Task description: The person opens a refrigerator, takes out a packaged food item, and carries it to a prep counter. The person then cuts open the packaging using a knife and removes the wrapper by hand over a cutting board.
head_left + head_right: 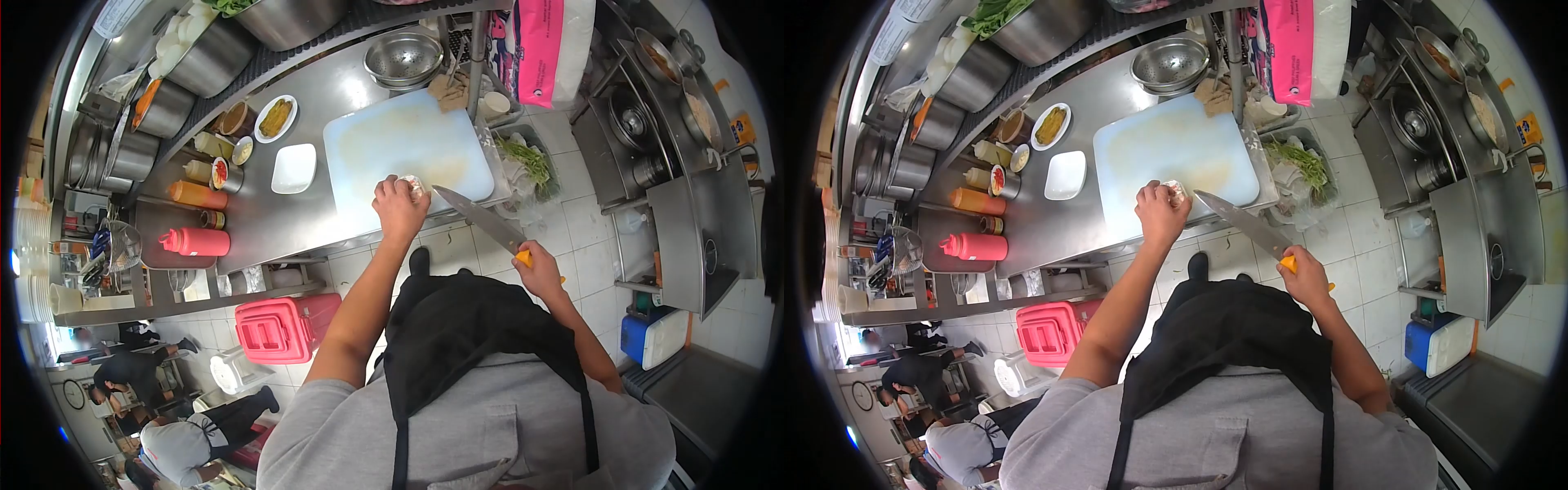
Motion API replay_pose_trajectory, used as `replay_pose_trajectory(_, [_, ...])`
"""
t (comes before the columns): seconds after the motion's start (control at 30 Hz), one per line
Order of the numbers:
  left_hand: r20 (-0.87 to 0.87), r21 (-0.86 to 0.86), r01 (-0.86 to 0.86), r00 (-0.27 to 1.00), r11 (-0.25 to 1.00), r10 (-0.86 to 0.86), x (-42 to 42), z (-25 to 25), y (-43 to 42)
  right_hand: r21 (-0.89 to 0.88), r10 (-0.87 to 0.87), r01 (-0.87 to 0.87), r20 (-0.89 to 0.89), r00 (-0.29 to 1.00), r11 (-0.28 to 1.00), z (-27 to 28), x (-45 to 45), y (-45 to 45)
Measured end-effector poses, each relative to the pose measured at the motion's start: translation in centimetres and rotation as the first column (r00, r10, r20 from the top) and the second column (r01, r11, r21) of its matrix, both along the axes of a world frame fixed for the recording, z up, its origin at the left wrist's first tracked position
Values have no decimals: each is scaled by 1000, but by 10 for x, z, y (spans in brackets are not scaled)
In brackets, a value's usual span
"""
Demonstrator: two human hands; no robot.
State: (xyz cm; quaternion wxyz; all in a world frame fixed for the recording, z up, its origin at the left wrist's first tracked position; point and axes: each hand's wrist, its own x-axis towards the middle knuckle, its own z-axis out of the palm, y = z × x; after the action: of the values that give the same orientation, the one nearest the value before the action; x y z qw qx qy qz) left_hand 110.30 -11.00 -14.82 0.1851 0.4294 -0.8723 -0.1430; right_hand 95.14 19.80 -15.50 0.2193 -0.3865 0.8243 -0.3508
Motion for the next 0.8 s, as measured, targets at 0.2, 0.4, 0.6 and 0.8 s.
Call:
replay_pose_trajectory(0.2, [-50, 81, -8, 999, 997, 12, -5, -14, -3, 19, 3, -3, 8, 1000, 1000, 1, 0, 1])
replay_pose_trajectory(0.4, [-119, 64, -26, 992, 998, 33, -3, -16, -5, 29, 2, -2, 15, 1000, 1000, 0, 1, 3])
replay_pose_trajectory(0.6, [-91, 41, -77, 993, 996, 81, -11, 0, -1, 24, 4, -5, 12, 1000, 1000, 0, 2, 3])
replay_pose_trajectory(0.8, [84, 69, -113, 991, 991, 107, -23, 11, -3, 25, 11, -12, 12, 1000, 1000, -2, 2, 1])
